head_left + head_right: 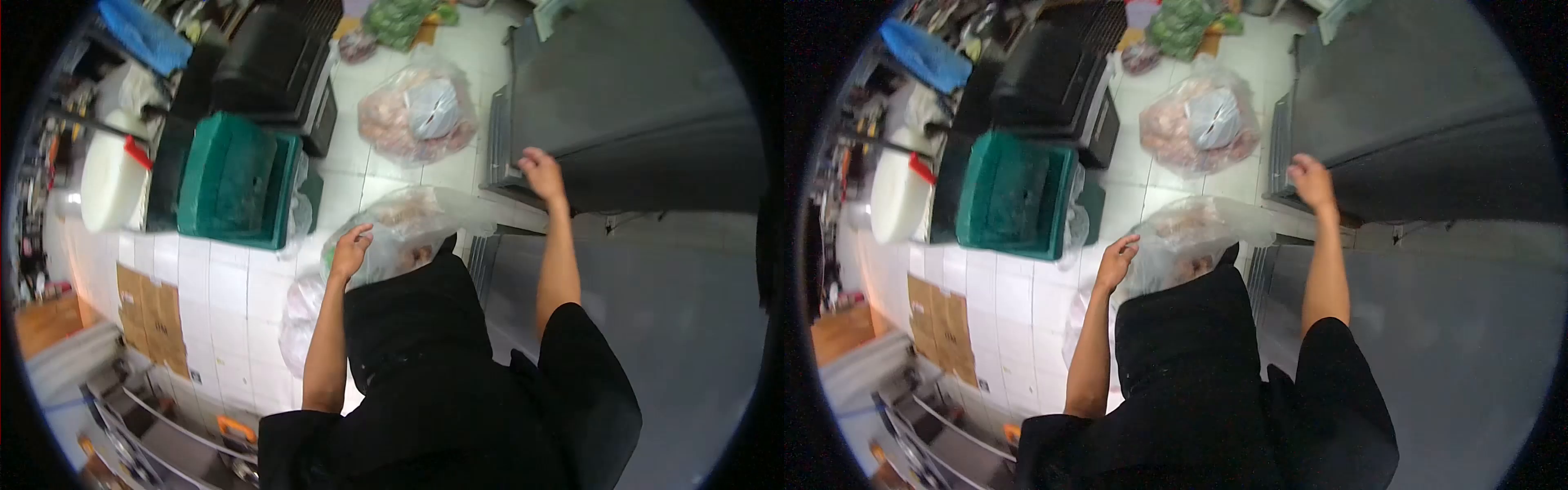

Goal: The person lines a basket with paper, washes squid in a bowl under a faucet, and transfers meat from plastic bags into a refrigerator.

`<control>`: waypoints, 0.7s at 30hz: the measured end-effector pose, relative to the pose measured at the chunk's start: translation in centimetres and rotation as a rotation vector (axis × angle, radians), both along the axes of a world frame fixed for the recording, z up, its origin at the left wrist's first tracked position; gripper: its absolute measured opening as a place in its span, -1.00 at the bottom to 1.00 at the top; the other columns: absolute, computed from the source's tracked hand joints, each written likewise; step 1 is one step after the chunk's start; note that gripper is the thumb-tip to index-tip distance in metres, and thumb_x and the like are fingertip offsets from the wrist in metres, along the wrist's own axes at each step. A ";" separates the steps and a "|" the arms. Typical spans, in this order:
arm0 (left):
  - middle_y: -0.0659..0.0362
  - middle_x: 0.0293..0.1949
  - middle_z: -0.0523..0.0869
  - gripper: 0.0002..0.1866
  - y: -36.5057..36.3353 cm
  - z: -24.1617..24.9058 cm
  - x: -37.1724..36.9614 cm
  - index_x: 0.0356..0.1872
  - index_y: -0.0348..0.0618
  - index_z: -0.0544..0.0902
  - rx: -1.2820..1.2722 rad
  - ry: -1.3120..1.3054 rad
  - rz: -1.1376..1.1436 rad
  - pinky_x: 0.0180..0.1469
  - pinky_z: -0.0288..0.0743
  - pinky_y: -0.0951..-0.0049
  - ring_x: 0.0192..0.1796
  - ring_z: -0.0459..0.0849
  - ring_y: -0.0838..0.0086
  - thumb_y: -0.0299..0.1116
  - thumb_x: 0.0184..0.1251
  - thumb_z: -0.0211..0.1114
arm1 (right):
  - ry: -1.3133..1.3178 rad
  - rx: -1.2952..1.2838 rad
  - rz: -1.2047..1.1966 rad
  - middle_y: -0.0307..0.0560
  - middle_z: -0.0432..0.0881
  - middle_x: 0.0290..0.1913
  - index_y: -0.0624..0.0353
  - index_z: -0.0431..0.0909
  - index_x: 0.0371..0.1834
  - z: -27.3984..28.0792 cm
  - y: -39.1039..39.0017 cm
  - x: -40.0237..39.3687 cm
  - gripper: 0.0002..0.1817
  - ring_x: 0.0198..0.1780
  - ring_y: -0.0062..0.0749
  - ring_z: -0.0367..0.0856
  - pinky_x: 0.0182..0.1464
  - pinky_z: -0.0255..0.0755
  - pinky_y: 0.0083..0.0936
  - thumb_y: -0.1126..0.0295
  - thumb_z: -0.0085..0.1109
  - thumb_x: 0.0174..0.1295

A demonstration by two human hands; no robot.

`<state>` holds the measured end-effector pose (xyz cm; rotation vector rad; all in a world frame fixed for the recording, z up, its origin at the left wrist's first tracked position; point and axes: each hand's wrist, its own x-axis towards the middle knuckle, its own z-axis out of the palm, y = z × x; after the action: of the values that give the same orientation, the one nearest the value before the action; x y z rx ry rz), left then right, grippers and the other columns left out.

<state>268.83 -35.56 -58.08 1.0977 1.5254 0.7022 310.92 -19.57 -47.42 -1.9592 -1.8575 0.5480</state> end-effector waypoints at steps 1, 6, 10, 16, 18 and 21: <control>0.05 -0.09 0.68 -0.64 1.0 0.5 -0.3 0.04 -0.18 0.58 0.053 -0.036 -0.057 -0.02 0.45 0.42 -0.14 0.64 0.36 -0.32 0.23 0.21 | 0.027 0.127 -0.104 0.10 0.66 -0.13 0.21 0.54 0.04 3.8 -0.2 0.6 -0.62 -0.06 -0.16 0.63 0.01 0.45 -0.39 0.31 0.20 0.15; 0.00 -0.12 0.69 -0.70 3.3 2.0 -2.5 -0.04 -0.28 0.60 0.218 0.086 -0.258 0.04 0.44 0.42 -0.06 0.64 0.32 -0.32 0.29 0.16 | 0.016 0.777 -0.342 -0.04 0.64 -0.08 0.16 0.56 0.01 20.5 0.5 4.0 -0.65 -0.06 -0.27 0.61 0.00 0.44 -0.41 0.42 0.20 0.11; 0.04 -0.17 0.71 -0.69 4.2 0.8 -1.1 -0.08 -0.29 0.63 0.127 0.144 -0.209 0.01 0.44 0.41 -0.09 0.63 0.36 -0.29 0.28 0.17 | -0.736 1.392 -0.179 -0.20 0.63 -0.04 0.01 0.62 -0.09 32.2 5.6 10.1 -0.68 0.02 -0.28 0.54 0.09 0.33 -0.34 0.40 0.23 0.01; -0.04 -0.12 0.67 -0.73 9.6 5.7 11.5 -0.08 -0.29 0.61 0.116 0.177 -0.327 -0.01 0.50 0.35 -0.08 0.65 0.17 -0.43 0.22 0.20 | -1.115 1.049 -0.250 -0.15 0.66 -0.24 0.03 0.65 -0.27 38.8 12.7 9.9 -0.77 -0.12 -0.21 0.57 0.03 0.28 -0.20 0.18 0.19 0.09; -0.07 -0.08 0.64 -0.73 14.0 12.6 18.5 -0.07 -0.27 0.61 0.306 0.023 -0.366 0.03 0.46 0.32 -0.04 0.62 0.15 -0.41 0.23 0.18 | -1.054 0.990 -0.294 -0.05 0.66 -0.33 0.10 0.66 -0.37 39.2 12.1 7.4 -0.79 -0.23 -0.15 0.59 0.00 0.24 -0.18 0.21 0.18 0.06; -0.08 -0.07 0.62 -0.72 17.9 22.7 26.1 -0.05 -0.26 0.58 0.705 0.161 -0.557 0.08 0.41 0.23 0.00 0.56 0.01 -0.45 0.20 0.21 | -1.010 0.916 -0.314 0.03 0.66 -0.45 0.16 0.66 -0.51 39.7 12.2 7.2 -0.77 -0.35 -0.11 0.62 -0.05 0.21 -0.17 0.22 0.19 0.00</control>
<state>294.93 -17.61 -35.37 2.0476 1.0152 0.7819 318.12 -7.35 -7.74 -1.8243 -1.6472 -1.3751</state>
